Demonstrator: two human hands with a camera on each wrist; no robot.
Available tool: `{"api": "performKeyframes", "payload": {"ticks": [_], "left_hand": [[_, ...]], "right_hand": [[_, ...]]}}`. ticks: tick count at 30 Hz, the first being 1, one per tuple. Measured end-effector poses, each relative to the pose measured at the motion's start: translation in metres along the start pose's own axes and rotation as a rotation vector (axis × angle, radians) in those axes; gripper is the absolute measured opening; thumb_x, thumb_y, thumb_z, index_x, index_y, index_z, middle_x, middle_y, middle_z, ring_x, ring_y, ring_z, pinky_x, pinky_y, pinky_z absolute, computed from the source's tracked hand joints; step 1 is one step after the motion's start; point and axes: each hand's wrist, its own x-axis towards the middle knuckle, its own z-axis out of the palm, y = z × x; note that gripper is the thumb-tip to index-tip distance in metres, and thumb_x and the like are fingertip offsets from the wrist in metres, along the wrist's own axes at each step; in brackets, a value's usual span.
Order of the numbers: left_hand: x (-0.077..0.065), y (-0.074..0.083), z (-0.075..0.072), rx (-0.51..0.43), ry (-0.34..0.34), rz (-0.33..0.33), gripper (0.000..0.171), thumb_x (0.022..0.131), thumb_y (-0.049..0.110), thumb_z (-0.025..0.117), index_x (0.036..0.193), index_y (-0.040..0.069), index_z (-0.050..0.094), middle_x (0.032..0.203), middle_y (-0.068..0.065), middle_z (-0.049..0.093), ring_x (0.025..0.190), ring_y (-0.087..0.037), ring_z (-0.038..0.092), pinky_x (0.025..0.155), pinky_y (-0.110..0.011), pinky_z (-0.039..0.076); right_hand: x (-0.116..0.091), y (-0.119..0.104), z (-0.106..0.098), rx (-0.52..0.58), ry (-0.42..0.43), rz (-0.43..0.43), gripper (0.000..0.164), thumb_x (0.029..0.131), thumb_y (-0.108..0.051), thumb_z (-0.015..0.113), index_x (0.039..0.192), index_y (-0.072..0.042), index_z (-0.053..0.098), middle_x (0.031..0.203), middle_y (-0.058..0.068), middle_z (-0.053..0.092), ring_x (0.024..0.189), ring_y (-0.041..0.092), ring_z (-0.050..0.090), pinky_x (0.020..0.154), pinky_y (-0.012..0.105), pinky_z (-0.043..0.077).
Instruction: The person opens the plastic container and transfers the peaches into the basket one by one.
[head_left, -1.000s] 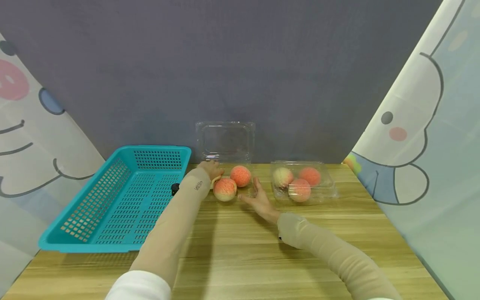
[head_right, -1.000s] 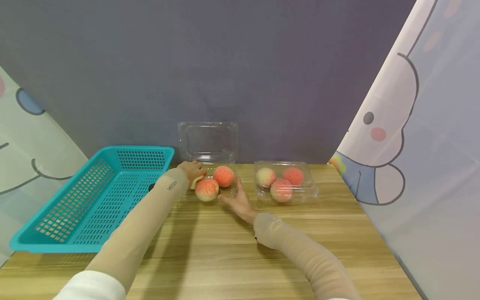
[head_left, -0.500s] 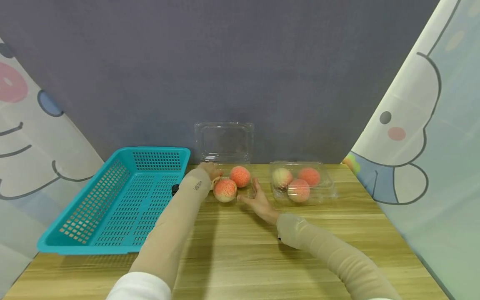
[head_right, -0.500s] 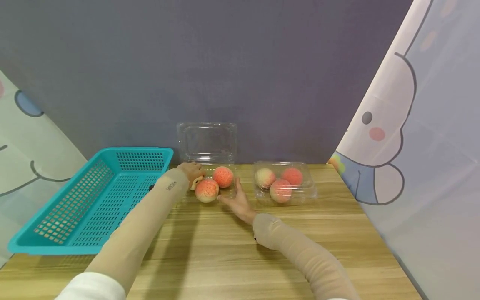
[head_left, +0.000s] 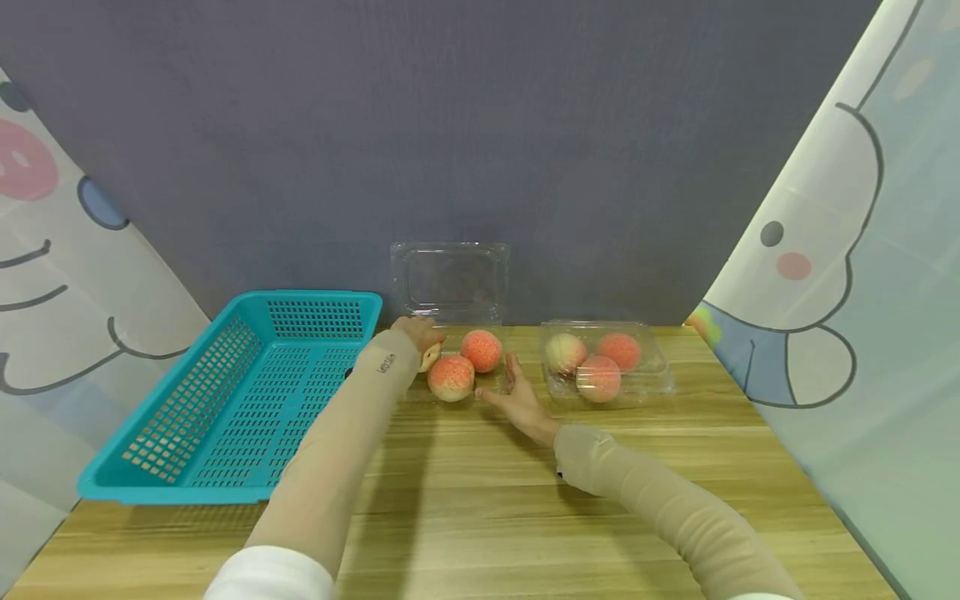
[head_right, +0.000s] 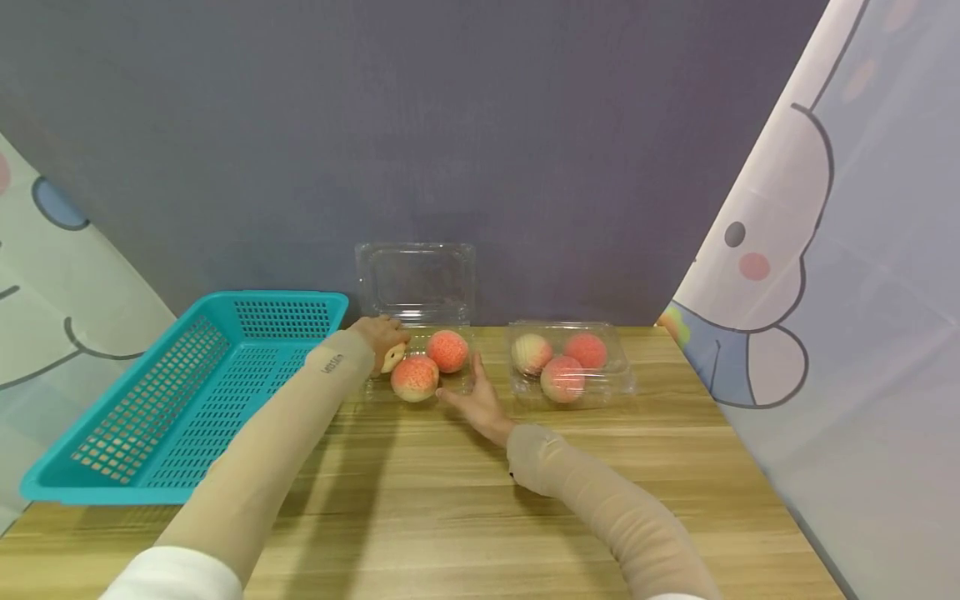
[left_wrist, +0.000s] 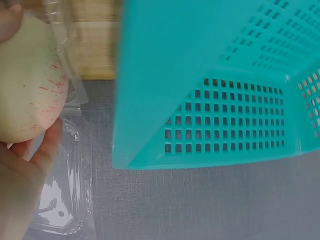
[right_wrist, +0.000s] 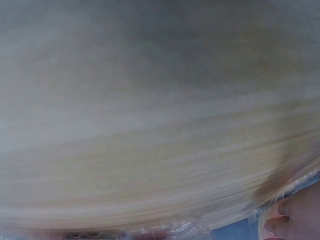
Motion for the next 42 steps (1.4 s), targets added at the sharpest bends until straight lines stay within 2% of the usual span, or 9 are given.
{"api": "performKeyframes", "payload": {"ticks": [4,9,16,20,24,29,33,37,42], "left_hand": [[-0.004,-0.001,-0.004,0.026,0.016,-0.005,0.070,0.076,0.022,0.074,0.138,0.024,0.040,0.137,-0.011,0.042,0.126,-0.030,0.041,0.091,-0.046,0.047],[-0.005,-0.004,-0.011,-0.058,0.047,-0.011,0.079,0.069,0.026,0.080,0.138,0.021,0.041,0.138,-0.012,0.040,0.128,-0.031,0.038,0.096,-0.047,0.044],[-0.004,-0.005,-0.021,-0.044,0.039,-0.028,0.083,0.071,0.021,0.077,0.142,0.021,0.033,0.141,-0.013,0.033,0.133,-0.031,0.030,0.098,-0.044,0.042],[-0.005,-0.004,-0.025,-0.035,0.044,-0.036,0.087,0.069,0.022,0.078,0.143,0.022,0.031,0.143,-0.013,0.031,0.135,-0.032,0.026,0.099,-0.043,0.041],[-0.008,-0.002,-0.029,-0.027,0.079,-0.023,0.084,0.069,0.023,0.077,0.141,0.022,0.034,0.142,-0.013,0.032,0.134,-0.033,0.028,0.099,-0.044,0.041],[-0.015,0.001,-0.035,0.029,0.123,0.015,0.081,0.068,0.026,0.079,0.138,0.023,0.038,0.138,-0.013,0.036,0.127,-0.031,0.036,0.093,-0.042,0.045],[-0.020,0.005,-0.041,0.099,0.154,0.048,0.076,0.070,0.026,0.077,0.137,0.026,0.039,0.135,-0.011,0.039,0.120,-0.029,0.040,0.090,-0.041,0.047],[-0.025,0.007,-0.043,0.171,0.221,0.103,0.069,0.070,0.025,0.076,0.131,0.026,0.044,0.129,-0.010,0.043,0.114,-0.029,0.044,0.089,-0.040,0.048],[-0.032,0.010,-0.044,0.234,0.282,0.149,0.066,0.074,0.028,0.074,0.132,0.025,0.044,0.132,-0.012,0.041,0.116,-0.031,0.044,0.090,-0.040,0.047]], "right_hand": [[-0.002,-0.002,0.001,-0.003,0.010,-0.010,0.093,0.084,-0.013,0.064,0.145,0.001,-0.004,0.153,0.017,0.000,0.140,0.035,0.006,0.112,0.048,0.015],[-0.001,-0.002,0.000,0.009,0.008,0.004,0.093,0.084,-0.014,0.064,0.146,-0.001,-0.005,0.153,0.016,-0.001,0.140,0.035,0.005,0.113,0.047,0.015],[0.021,0.029,0.000,-0.020,0.024,0.005,0.099,0.082,-0.026,0.068,0.147,-0.006,-0.005,0.155,0.010,0.000,0.141,0.031,0.008,0.112,0.047,0.018],[0.016,0.018,-0.002,0.000,0.004,0.018,0.097,0.083,-0.020,0.067,0.146,-0.004,-0.005,0.154,0.013,-0.001,0.140,0.034,0.008,0.112,0.048,0.018],[0.007,0.003,-0.001,0.004,-0.016,0.021,0.095,0.085,-0.015,0.064,0.146,-0.002,-0.007,0.153,0.016,-0.002,0.140,0.037,0.007,0.112,0.049,0.018],[0.009,0.003,-0.001,0.004,-0.025,0.023,0.095,0.085,-0.016,0.064,0.145,-0.001,-0.007,0.153,0.016,-0.003,0.140,0.037,0.007,0.111,0.050,0.018],[0.020,0.017,-0.002,0.003,-0.002,0.028,0.097,0.083,-0.019,0.067,0.146,-0.004,-0.005,0.154,0.013,0.000,0.140,0.036,0.010,0.111,0.049,0.019],[0.027,0.029,-0.002,-0.022,0.018,0.010,0.097,0.084,-0.023,0.066,0.147,-0.006,-0.005,0.154,0.012,0.001,0.139,0.036,0.013,0.111,0.049,0.021],[0.027,0.032,-0.003,-0.011,0.025,-0.007,0.097,0.084,-0.024,0.066,0.147,-0.006,-0.005,0.154,0.011,-0.001,0.140,0.036,0.010,0.111,0.050,0.019]]}}
